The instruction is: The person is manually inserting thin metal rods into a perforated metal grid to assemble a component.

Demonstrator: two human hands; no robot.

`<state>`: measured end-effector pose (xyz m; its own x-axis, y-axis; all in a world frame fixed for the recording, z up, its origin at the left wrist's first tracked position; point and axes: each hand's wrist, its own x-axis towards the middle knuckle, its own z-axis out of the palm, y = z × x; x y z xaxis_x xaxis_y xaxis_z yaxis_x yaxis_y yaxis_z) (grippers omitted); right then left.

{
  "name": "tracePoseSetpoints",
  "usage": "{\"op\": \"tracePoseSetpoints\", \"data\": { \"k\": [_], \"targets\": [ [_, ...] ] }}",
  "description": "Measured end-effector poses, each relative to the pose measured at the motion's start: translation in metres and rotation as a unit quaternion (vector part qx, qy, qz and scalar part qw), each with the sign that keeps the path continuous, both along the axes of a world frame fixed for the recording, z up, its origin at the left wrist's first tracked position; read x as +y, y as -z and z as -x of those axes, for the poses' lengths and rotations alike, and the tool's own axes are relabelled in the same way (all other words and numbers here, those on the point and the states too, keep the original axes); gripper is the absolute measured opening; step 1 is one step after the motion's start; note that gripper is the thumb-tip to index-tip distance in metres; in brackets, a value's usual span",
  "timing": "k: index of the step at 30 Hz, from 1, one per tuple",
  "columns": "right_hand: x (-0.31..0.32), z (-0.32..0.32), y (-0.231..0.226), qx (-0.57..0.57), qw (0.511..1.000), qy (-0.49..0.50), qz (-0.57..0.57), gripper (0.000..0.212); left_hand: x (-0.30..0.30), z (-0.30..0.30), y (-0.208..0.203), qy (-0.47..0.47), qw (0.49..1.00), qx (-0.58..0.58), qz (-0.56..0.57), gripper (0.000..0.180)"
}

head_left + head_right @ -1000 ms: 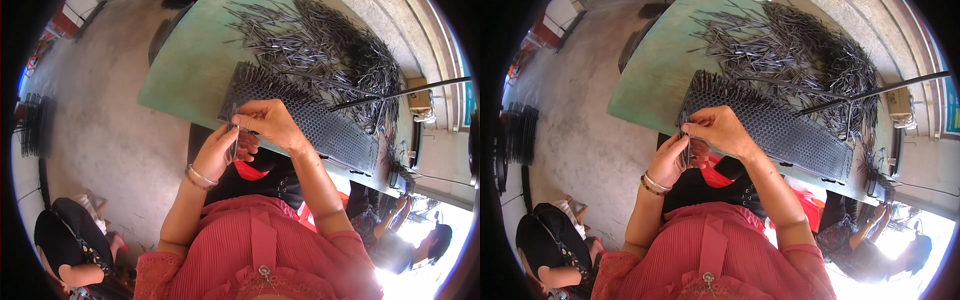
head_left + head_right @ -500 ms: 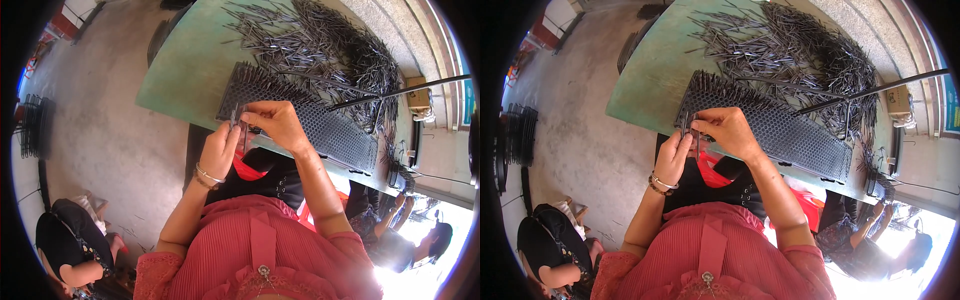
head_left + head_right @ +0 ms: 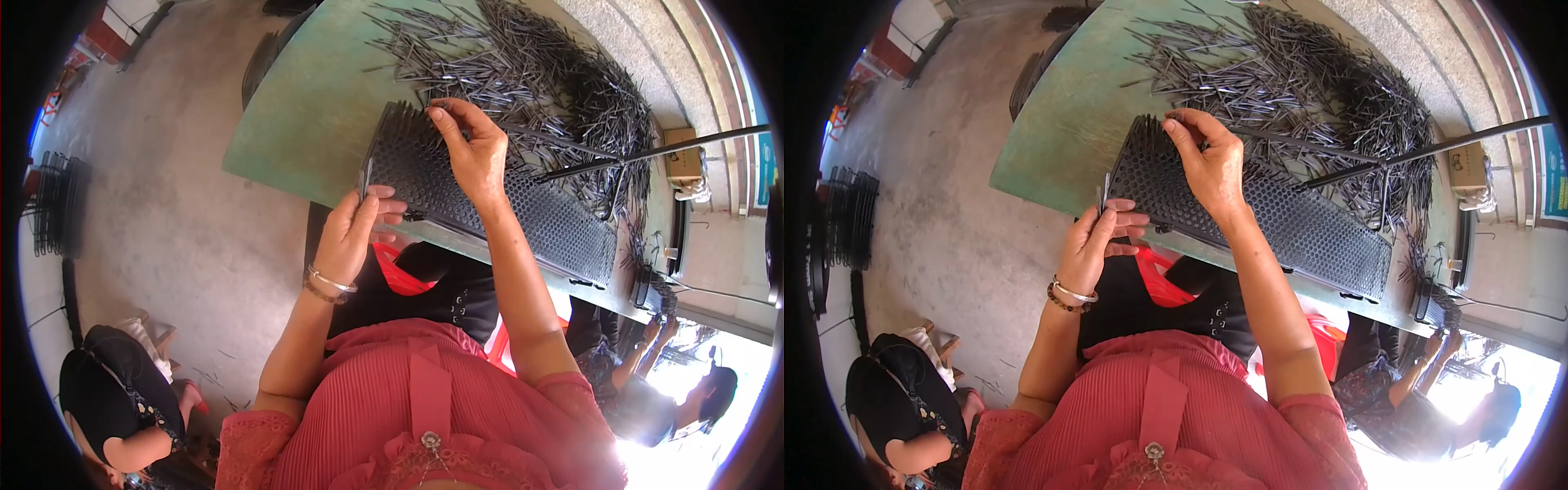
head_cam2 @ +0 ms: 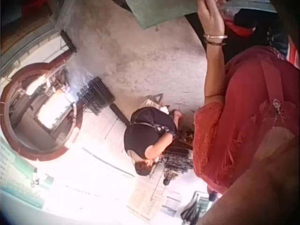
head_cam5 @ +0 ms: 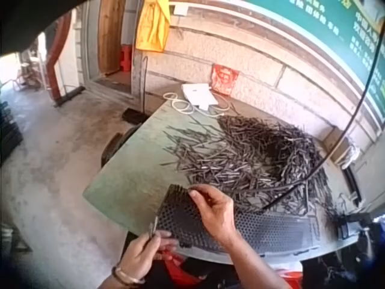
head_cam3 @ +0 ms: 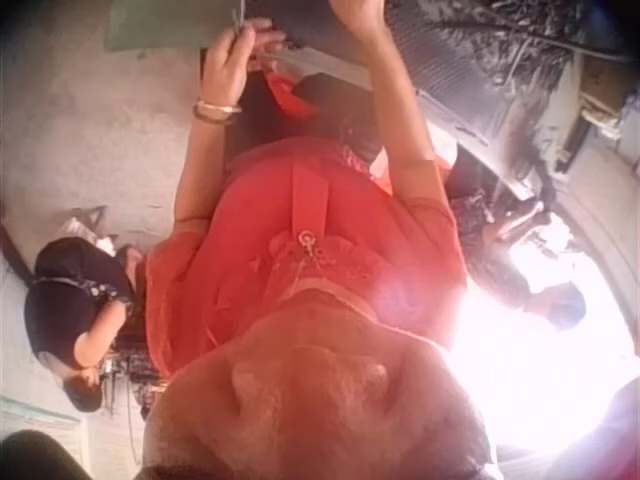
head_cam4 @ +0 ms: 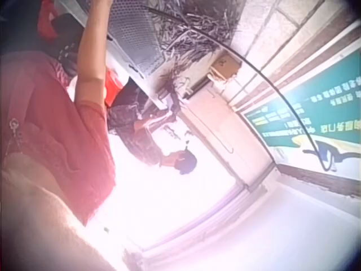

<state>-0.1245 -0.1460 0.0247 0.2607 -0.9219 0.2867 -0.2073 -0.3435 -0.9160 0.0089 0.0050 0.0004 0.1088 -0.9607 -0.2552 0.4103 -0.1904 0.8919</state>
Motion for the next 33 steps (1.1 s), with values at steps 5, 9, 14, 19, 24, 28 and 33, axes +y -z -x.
{"op": "tracePoseSetpoints", "data": {
  "k": [5,9,14,19,24,28,33],
  "targets": [
    [-0.004,-0.002,0.008,0.035,0.998,0.005,0.058,0.017,0.005,-0.001,0.006,0.026,1.0,-0.014,-0.001,0.037],
    [-0.003,-0.001,0.008,0.05,0.998,0.008,0.037,0.017,0.005,0.002,0.005,0.037,0.999,0.011,-0.021,0.037],
    [0.0,-0.003,0.015,0.052,0.996,-0.015,0.065,0.016,0.004,-0.001,-0.003,0.105,0.988,0.084,-0.08,0.036],
    [0.001,-0.005,0.013,0.101,0.985,-0.014,0.137,0.014,0.004,0.004,0.005,0.102,0.979,0.133,-0.113,0.036],
    [-0.001,-0.004,0.012,0.193,0.936,-0.061,0.289,0.017,0.003,0.006,0.004,0.121,0.981,0.115,-0.094,0.037],
    [0.002,-0.006,0.008,0.237,0.9,-0.081,0.357,0.018,0.003,0.007,0.001,0.12,0.978,0.146,-0.09,0.037],
    [0.01,-0.002,0.002,0.179,0.934,-0.027,0.308,0.02,-0.001,0.007,0.001,0.117,0.967,0.215,-0.067,0.036]
  ]
}}
